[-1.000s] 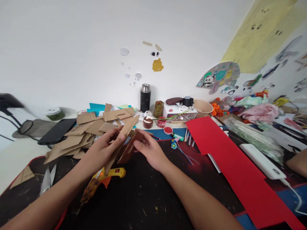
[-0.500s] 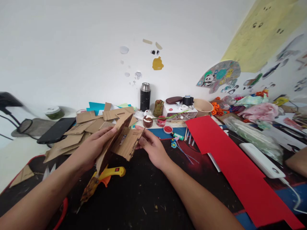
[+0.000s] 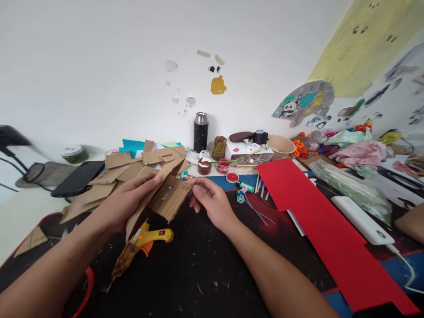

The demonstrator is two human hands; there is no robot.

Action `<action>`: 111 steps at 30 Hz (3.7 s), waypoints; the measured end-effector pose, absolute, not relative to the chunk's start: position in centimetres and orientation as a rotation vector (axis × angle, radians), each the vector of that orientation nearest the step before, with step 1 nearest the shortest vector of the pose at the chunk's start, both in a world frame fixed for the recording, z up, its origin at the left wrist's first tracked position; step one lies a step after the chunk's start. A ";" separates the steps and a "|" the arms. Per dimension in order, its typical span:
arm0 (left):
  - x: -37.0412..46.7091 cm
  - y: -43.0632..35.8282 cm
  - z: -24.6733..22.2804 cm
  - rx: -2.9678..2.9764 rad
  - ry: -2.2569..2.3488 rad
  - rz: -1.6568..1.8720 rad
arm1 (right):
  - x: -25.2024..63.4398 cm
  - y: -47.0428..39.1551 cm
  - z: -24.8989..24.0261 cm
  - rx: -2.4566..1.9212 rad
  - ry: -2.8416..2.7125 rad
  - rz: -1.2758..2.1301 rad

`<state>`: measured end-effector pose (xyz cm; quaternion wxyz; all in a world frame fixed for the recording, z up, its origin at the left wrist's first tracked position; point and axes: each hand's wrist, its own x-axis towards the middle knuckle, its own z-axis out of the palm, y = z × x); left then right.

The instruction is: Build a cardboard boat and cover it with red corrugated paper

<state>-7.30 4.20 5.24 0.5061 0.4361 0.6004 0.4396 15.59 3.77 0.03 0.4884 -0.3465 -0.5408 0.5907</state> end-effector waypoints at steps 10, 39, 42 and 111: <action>-7.8 3.7 5.8 1.413 1.338 0.791 | 15.6 3.5 0.1 -0.914 -1.430 1.459; -8.0 3.8 5.6 1.647 1.410 0.714 | 15.4 3.5 -0.7 -1.021 -1.483 1.434; -8.0 3.8 5.8 1.589 1.404 0.728 | 15.2 3.4 -0.5 -0.963 -1.436 1.456; -4.3 1.8 4.8 1.144 1.168 1.122 | 14.4 2.9 -0.5 -0.882 -1.408 1.417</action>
